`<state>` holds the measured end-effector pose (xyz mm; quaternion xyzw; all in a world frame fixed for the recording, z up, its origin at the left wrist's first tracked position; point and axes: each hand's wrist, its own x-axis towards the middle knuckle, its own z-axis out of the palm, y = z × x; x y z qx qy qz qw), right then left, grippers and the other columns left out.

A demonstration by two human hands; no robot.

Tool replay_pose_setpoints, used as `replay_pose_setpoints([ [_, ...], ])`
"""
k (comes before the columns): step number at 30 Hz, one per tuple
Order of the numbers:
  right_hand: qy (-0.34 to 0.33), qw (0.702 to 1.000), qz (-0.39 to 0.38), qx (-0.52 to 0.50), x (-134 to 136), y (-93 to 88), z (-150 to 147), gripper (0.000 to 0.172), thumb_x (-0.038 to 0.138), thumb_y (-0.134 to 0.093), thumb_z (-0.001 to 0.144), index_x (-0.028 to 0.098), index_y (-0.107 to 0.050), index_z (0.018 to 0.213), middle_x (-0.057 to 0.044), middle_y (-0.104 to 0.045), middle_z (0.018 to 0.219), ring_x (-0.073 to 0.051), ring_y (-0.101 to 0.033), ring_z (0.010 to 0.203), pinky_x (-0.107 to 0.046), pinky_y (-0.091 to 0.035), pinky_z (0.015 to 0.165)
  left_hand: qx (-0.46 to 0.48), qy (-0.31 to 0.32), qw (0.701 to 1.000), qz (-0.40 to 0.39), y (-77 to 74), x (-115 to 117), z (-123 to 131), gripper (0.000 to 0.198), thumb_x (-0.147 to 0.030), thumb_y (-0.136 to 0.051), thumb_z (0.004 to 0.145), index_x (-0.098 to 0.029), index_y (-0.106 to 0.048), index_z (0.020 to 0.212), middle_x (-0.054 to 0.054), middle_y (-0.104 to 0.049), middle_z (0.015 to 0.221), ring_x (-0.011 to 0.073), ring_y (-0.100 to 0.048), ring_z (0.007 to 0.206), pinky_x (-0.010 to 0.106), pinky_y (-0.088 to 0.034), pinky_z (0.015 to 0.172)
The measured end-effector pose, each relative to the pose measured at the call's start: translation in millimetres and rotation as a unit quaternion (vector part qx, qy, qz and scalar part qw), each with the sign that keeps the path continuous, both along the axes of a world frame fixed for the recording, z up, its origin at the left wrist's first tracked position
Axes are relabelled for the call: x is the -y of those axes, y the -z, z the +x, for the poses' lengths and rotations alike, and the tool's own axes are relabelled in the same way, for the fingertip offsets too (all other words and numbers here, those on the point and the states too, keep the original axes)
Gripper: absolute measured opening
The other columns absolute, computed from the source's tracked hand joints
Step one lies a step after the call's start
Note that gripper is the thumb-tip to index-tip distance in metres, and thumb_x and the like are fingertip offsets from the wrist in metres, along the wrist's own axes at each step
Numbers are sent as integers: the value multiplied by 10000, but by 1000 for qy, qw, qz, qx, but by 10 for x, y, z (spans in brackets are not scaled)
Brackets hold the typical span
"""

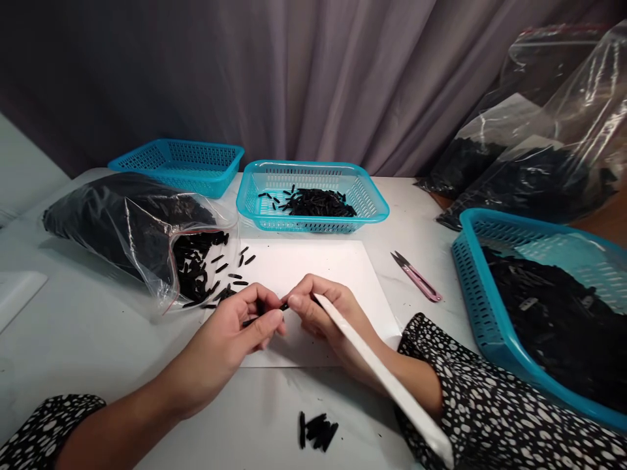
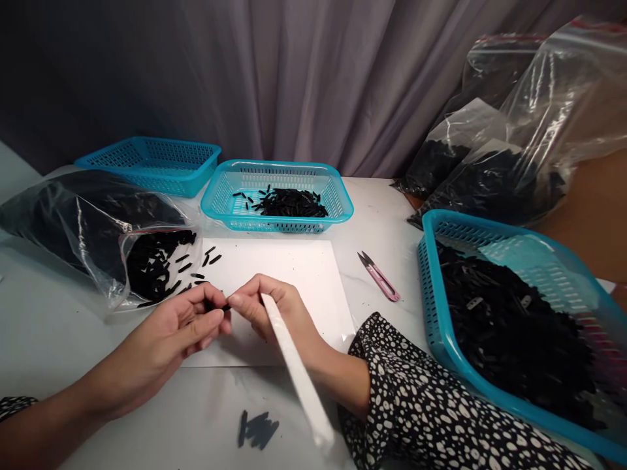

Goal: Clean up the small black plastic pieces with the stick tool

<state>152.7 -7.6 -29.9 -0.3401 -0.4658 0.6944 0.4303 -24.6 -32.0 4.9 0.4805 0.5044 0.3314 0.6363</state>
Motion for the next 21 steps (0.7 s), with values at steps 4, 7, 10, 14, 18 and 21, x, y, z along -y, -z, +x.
replay_pose_setpoints([
  [4,37,990,-61,-122,-56,1,18,234,360,-572,871,203,-512,708,63,-520,540,-54,-235,388,-215,-150,390,55,-4,997,-48,-17,-15,23,241,-249,-588,881,-182,-597,1112,45,-690,979,117,-492,709,285,-375,681],
  [7,37,990,-60,-119,-115,4,46,270,386,-565,877,193,-545,689,43,-549,559,-55,-254,378,-222,-118,368,49,5,998,-31,-10,-23,27,330,-266,-552,924,-170,-542,1240,65,-704,988,114,-499,675,297,-380,674],
  [10,36,999,-6,-13,-129,5,45,288,420,-679,864,163,-654,736,70,-461,496,-63,-275,421,-219,-164,396,52,13,998,-27,19,-14,20,424,-297,-534,953,-180,-460,1353,61,-711,959,108,-490,627,289,-344,597],
  [14,-43,997,57,39,-97,20,24,217,376,-702,875,160,-725,877,49,-538,512,-94,-424,481,-241,-328,496,60,37,996,-48,61,21,-2,572,-331,-539,965,-223,-325,1484,33,-715,879,92,-459,560,284,-279,545],
  [18,-86,993,78,29,-75,35,21,237,377,-673,906,173,-690,785,26,-592,519,-120,-509,516,-281,-399,572,64,67,993,-66,44,40,-20,641,-367,-534,977,-264,-245,1539,40,-734,885,84,-442,546,288,-276,566],
  [21,-61,995,65,39,-77,28,23,245,380,-701,880,171,-685,753,44,-542,499,-100,-419,483,-260,-321,501,63,57,994,-66,-22,25,-22,677,-444,-533,969,-257,-230,1545,51,-742,869,88,-424,541,288,-266,571],
])
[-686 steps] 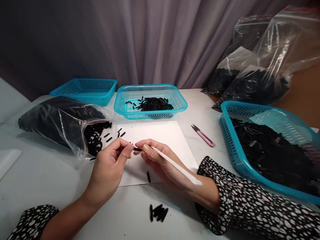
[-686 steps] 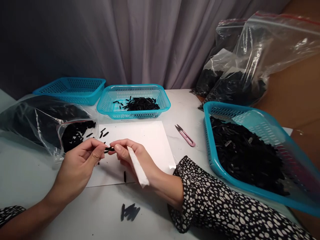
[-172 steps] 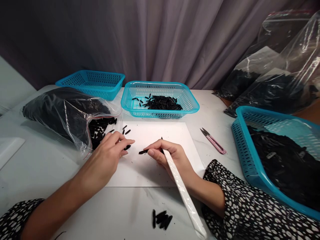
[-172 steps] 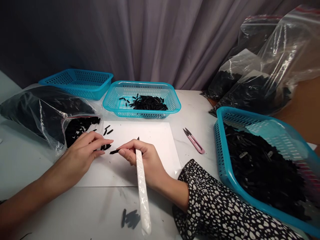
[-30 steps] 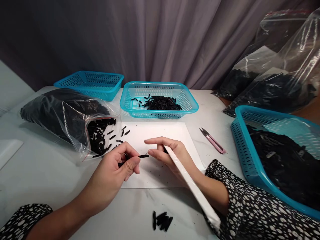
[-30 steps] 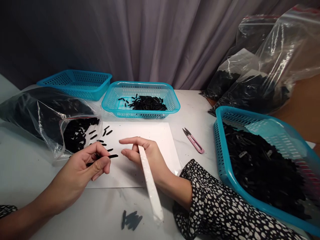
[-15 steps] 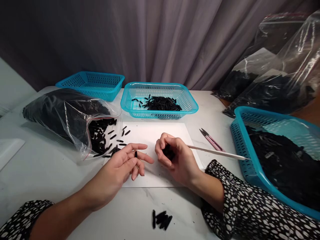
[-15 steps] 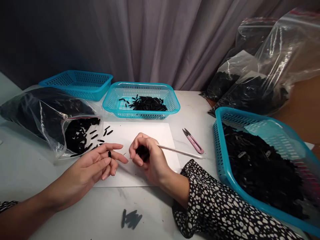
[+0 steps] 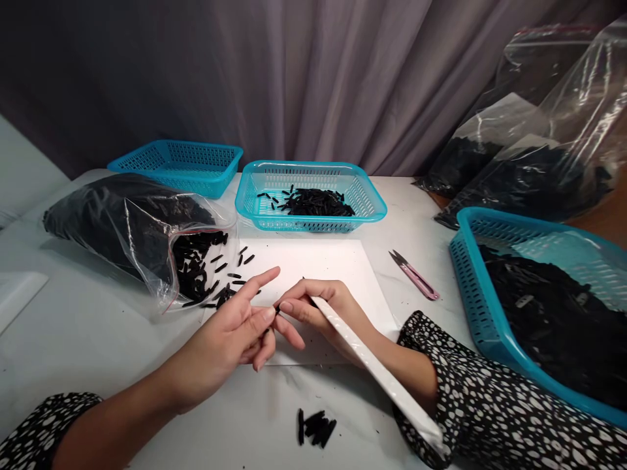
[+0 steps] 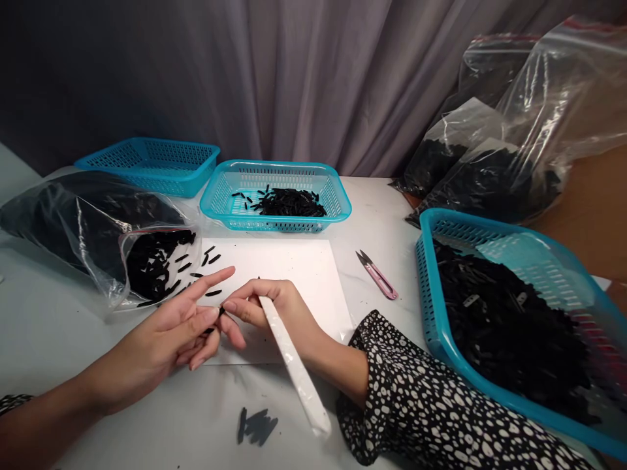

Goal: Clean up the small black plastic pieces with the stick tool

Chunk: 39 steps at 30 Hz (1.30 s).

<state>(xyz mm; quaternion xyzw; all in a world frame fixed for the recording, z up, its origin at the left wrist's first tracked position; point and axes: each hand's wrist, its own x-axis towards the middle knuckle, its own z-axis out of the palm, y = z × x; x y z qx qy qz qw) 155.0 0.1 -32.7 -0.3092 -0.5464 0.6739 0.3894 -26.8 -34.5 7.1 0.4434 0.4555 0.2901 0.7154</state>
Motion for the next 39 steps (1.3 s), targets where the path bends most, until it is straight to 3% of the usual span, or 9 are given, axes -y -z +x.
replay_pose_setpoints([
  [5,74,995,-67,-1,-4,-30,-1,238,381,-773,805,153,-716,768,102,-361,473,-63,-222,452,-251,-152,441,-11,-58,998,-7,-61,-37,-4,644,-444,-552,941,-218,-326,1500,62,-744,864,106,-444,576,287,-342,615],
  [9,77,992,-93,-33,-6,-33,9,240,381,-793,789,148,-738,787,98,-366,468,-58,-208,448,-251,-128,428,-10,-101,994,34,46,-71,-29,556,-310,-638,893,-252,-451,1414,53,-723,1017,132,-599,735,283,-456,717],
  [12,68,991,-99,-63,-9,-9,20,205,349,-793,797,152,-759,841,103,-346,469,-57,-191,450,-247,-115,425,-7,-126,989,73,123,-89,-48,522,-357,-678,893,-295,-490,1376,36,-686,1131,181,-697,947,317,-506,899],
  [14,65,990,-103,-76,-12,9,24,193,340,-794,801,159,-764,859,106,-334,469,-57,-184,451,-244,-110,423,-13,-138,987,75,127,-94,-50,560,-395,-698,883,-285,-476,1385,29,-707,1067,215,-726,992,342,-516,955],
  [20,73,989,-100,-76,-6,-19,18,202,349,-797,789,162,-766,857,102,-351,473,-58,-201,451,-241,-128,426,-71,-120,988,69,15,-103,-14,655,-436,-729,838,-192,-495,1399,85,-804,941,240,-784,829,334,-607,785],
  [24,65,992,-88,-63,6,-56,20,210,364,-775,792,163,-757,854,93,-374,481,-64,-218,456,-246,-145,440,-105,-129,981,102,-14,-100,-6,331,-375,-750,805,-181,-712,1070,57,-805,773,190,-758,676,251,-582,608],
  [27,64,994,-80,-44,16,-58,25,225,378,-760,795,164,-755,866,96,-346,486,-74,-224,466,-252,-145,451,-116,-147,971,146,-15,-94,-11,96,-274,-789,739,-195,-739,763,1,-742,619,129,-671,551,199,-518,518],
  [29,69,994,-79,-36,20,-56,25,238,391,-760,790,164,-754,863,96,-331,492,-78,-222,473,-256,-142,455,-124,-161,964,173,-13,-93,-15,97,-225,-814,694,-199,-730,654,-23,-693,573,101,-608,523,178,-480,487],
  [39,70,984,-114,-120,8,-39,13,160,330,-688,812,179,-643,784,97,-398,480,-61,-205,422,-226,-131,414,-126,-176,963,159,37,-95,-27,45,-247,-765,787,-218,-796,801,10,-774,733,143,-721,689,232,-585,696],
])
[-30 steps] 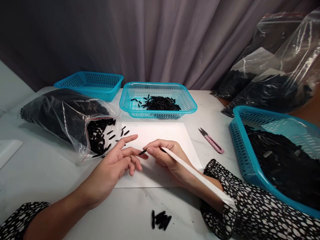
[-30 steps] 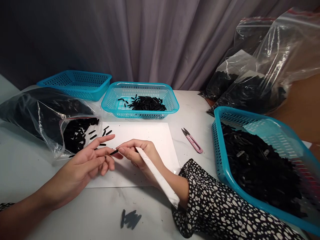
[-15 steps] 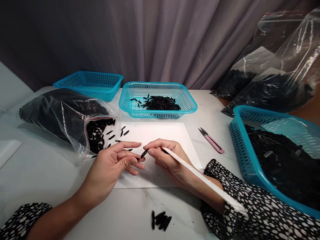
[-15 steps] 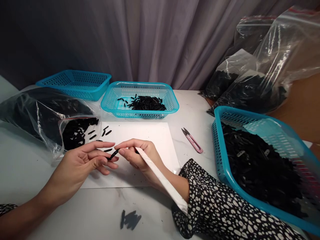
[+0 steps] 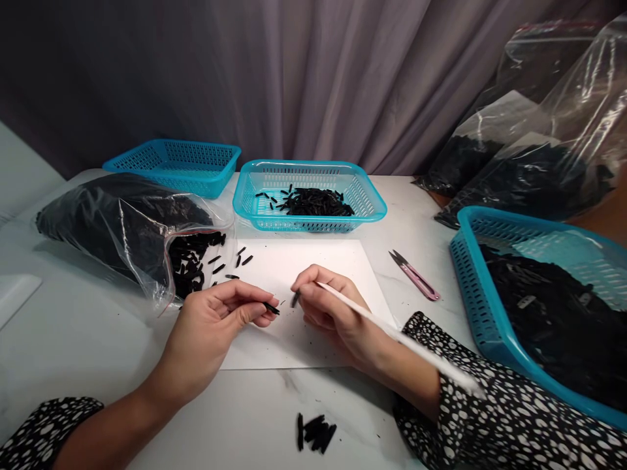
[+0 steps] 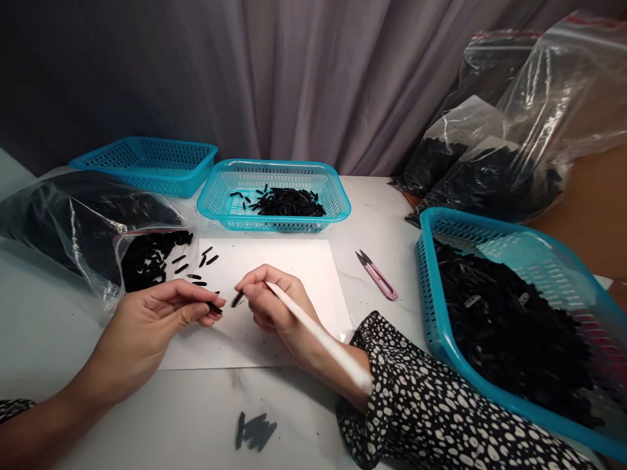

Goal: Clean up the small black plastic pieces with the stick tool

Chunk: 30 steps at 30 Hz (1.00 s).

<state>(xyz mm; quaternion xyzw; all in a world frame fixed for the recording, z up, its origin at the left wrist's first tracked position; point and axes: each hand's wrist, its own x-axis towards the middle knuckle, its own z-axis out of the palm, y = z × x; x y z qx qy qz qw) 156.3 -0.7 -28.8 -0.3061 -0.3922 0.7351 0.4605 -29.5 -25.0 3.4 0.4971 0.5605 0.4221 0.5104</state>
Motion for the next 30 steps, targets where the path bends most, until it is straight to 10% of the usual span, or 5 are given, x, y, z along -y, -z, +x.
replay_pose_setpoints([
  [6,0,1000,-13,-18,13,-7,-6,336,413,-624,877,207,-469,662,59,-523,525,-54,-240,387,-217,-116,375,25,-45,999,18,-11,11,19,123,-228,-844,706,-208,-756,790,-8,-755,709,138,-717,659,216,-591,645],
  [18,34,953,243,177,77,15,-10,145,280,-769,829,215,-799,956,56,-504,528,-118,-398,485,-289,-366,518,30,-14,999,30,14,32,-14,112,-266,-819,762,-202,-737,805,-7,-717,695,143,-679,673,237,-562,650],
  [30,52,970,173,162,74,15,-22,132,321,-751,825,196,-746,787,23,-583,590,-112,-443,520,-266,-367,515,-126,23,986,105,8,-59,-60,99,-281,-673,856,-237,-761,851,29,-744,799,209,-682,768,332,-541,733],
])
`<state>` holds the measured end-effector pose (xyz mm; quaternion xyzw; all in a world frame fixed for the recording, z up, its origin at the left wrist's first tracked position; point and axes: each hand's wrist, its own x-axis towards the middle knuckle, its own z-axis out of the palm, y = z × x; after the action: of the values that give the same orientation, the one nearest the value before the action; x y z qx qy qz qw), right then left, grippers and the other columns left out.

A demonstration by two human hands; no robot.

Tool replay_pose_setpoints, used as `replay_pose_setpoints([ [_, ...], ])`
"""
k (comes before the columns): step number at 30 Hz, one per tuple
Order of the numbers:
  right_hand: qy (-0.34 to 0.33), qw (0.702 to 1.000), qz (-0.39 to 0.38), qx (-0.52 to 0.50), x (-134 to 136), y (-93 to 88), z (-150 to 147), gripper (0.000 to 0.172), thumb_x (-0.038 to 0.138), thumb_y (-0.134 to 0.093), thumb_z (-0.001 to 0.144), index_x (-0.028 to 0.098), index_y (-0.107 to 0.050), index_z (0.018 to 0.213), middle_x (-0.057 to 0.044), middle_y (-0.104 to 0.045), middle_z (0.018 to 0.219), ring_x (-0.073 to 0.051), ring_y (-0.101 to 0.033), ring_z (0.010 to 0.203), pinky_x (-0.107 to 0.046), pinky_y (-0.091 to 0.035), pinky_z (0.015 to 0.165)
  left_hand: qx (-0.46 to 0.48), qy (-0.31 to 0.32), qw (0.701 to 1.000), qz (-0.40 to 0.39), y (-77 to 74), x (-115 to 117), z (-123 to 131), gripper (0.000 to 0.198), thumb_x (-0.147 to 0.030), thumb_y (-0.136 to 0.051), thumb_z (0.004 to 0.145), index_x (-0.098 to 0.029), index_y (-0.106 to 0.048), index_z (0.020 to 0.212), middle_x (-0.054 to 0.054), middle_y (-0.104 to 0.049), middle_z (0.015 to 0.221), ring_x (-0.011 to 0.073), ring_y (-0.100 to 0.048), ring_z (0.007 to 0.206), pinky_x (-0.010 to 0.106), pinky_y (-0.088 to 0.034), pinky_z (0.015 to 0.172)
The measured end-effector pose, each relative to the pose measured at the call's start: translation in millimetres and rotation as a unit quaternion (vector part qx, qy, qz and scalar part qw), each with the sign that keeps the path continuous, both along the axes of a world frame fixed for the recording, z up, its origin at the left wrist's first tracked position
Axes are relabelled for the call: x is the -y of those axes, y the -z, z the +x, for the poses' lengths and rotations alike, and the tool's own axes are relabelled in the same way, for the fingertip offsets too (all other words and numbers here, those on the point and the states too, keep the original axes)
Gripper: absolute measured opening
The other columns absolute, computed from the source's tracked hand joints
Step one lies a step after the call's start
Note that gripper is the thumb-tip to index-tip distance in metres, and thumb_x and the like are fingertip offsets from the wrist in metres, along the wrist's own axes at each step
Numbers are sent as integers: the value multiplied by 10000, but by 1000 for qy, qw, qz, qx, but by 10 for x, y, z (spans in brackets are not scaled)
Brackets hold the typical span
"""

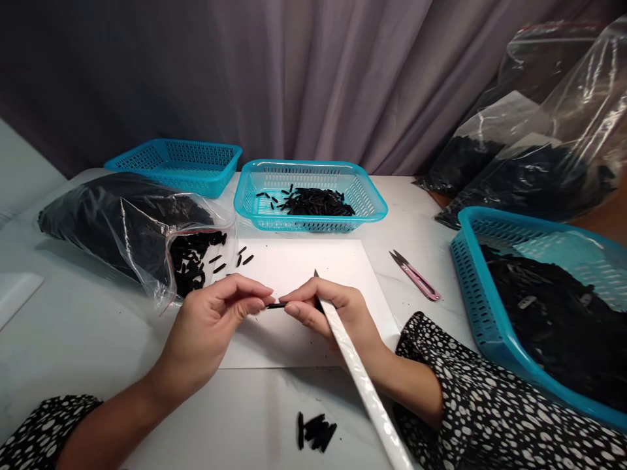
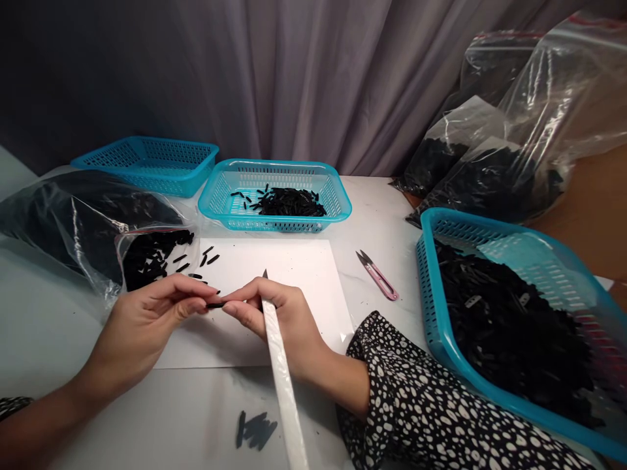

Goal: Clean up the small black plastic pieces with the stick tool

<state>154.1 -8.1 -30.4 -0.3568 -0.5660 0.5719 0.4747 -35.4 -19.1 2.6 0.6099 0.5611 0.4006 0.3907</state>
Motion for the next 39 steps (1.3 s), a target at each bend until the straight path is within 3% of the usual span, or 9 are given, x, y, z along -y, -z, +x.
replay_pose_setpoints([
  [3,-12,995,-85,-42,3,-20,-11,269,433,-764,812,188,-678,741,79,-425,497,-84,-317,452,-240,-269,442,-174,41,975,129,78,-122,-103,176,-257,-591,888,-254,-766,901,56,-726,924,260,-636,940,390,-490,858],
  [5,-23,988,-133,-75,13,-39,-18,344,485,-774,794,190,-622,704,100,-362,480,-70,-257,434,-229,-214,418,-246,51,955,158,147,-189,-156,188,-283,-584,892,-253,-763,940,65,-685,906,270,-597,928,401,-481,850],
  [12,-37,979,-164,-119,30,-90,-31,413,504,-812,744,194,-553,656,109,-340,485,-57,-228,433,-221,-180,406,-290,84,939,164,257,-240,-198,163,-297,-584,899,-249,-711,809,56,-642,847,255,-543,847,378,-458,780],
  [17,-34,985,-133,-100,27,-60,-24,368,481,-794,773,188,-592,681,104,-352,477,-62,-245,434,-221,-184,404,-253,81,952,153,176,-221,-163,167,-276,-588,879,-250,-677,741,46,-664,832,252,-570,850,370,-452,782],
  [20,-37,988,-121,-91,25,-32,-21,321,454,-795,777,180,-635,725,100,-373,480,-66,-254,435,-222,-187,402,-190,36,973,123,75,-162,-95,128,-269,-610,875,-247,-681,770,30,-695,820,230,-611,816,349,-461,770],
  [24,-48,985,-127,-108,20,-18,-12,265,405,-753,819,182,-621,764,94,-419,497,-62,-253,427,-215,-181,400,-37,-16,999,-29,-15,-60,-10,107,-321,-680,841,-232,-721,798,-10,-656,663,168,-595,633,284,-466,603],
  [29,-79,964,-164,-194,-9,-28,4,275,394,-555,910,207,-491,720,36,-590,593,-57,-286,402,-217,-173,395,112,3,985,-130,20,-1,12,150,-326,-742,817,-215,-757,916,11,-734,765,154,-679,733,273,-544,729],
  [32,-39,982,-142,-121,-30,-29,7,338,441,-616,904,199,-517,690,59,-511,548,-64,-296,420,-218,-190,401,135,4,983,-126,30,15,13,172,-318,-760,820,-213,-717,949,-7,-732,748,136,-690,711,248,-556,712],
  [39,-7,998,40,51,-39,39,35,137,284,-722,843,197,-763,941,60,-498,569,-108,-431,527,-272,-385,555,145,5,984,-101,-9,32,36,154,-277,-763,816,-206,-661,906,-38,-705,668,114,-681,642,202,-556,626],
])
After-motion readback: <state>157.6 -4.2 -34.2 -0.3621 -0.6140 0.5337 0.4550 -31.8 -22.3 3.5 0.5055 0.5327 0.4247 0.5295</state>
